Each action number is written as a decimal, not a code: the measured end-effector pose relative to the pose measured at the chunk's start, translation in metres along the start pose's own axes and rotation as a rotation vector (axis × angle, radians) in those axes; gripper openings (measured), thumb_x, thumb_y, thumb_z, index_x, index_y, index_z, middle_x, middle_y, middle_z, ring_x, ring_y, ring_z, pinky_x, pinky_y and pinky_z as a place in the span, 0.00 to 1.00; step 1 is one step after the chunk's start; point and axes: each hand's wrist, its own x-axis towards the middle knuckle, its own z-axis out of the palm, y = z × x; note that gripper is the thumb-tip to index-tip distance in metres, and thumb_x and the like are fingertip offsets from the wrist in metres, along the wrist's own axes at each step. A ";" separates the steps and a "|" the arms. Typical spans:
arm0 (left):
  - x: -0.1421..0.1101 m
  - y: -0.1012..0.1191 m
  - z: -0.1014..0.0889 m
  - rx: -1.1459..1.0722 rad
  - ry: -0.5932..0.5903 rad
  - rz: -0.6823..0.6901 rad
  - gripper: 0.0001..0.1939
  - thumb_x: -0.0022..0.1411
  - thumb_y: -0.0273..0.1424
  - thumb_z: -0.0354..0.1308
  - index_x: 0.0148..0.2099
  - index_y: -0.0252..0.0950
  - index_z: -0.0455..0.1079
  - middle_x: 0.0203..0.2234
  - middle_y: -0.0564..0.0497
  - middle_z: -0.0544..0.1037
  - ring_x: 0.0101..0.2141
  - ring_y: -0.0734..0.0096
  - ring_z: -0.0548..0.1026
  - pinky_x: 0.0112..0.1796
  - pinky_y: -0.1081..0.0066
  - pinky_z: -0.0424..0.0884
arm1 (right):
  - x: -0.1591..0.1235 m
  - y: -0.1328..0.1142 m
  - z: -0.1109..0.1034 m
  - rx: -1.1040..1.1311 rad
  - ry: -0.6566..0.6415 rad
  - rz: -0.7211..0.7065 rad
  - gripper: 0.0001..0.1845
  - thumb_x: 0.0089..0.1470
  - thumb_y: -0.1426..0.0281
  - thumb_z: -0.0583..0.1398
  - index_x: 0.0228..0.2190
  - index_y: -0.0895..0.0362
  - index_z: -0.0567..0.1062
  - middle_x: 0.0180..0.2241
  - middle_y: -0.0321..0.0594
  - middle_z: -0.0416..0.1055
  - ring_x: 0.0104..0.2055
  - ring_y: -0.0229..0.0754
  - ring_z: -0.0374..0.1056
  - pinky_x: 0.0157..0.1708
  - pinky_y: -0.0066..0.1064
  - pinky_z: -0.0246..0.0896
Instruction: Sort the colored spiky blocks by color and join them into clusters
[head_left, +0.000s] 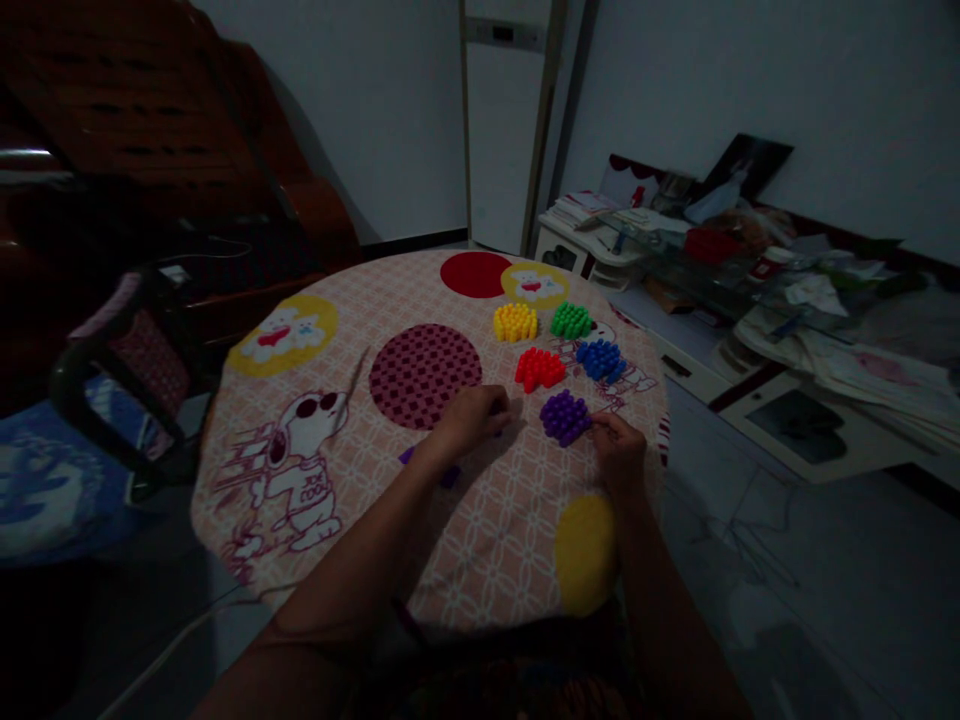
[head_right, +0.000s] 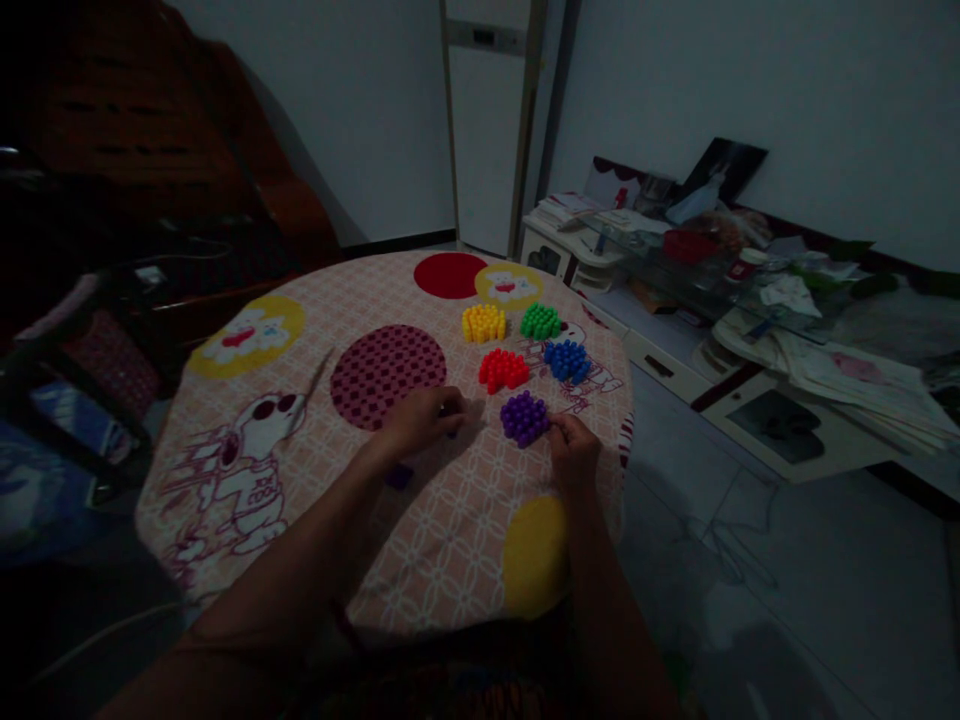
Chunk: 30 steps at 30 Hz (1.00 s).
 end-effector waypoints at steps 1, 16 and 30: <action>0.005 0.004 0.008 -0.053 0.027 0.013 0.06 0.60 0.31 0.59 0.36 0.35 0.75 0.31 0.49 0.81 0.33 0.69 0.76 0.36 0.72 0.65 | 0.000 0.000 0.000 0.000 -0.001 -0.001 0.11 0.48 0.67 0.57 0.31 0.56 0.79 0.30 0.39 0.78 0.33 0.44 0.73 0.36 0.34 0.67; 0.007 0.026 0.058 -0.303 0.146 -0.062 0.12 0.50 0.28 0.62 0.40 0.34 0.72 0.30 0.51 0.78 0.31 0.70 0.73 0.33 0.72 0.66 | 0.002 -0.002 -0.001 -0.040 0.008 -0.012 0.11 0.47 0.67 0.58 0.30 0.55 0.80 0.30 0.38 0.79 0.33 0.44 0.73 0.38 0.34 0.67; -0.007 -0.013 0.013 -0.020 0.067 0.021 0.23 0.58 0.26 0.58 0.56 0.35 0.70 0.46 0.43 0.79 0.40 0.66 0.77 0.41 0.70 0.70 | 0.000 -0.001 -0.002 0.002 -0.005 0.036 0.11 0.48 0.66 0.59 0.31 0.56 0.80 0.30 0.38 0.79 0.33 0.44 0.73 0.38 0.34 0.67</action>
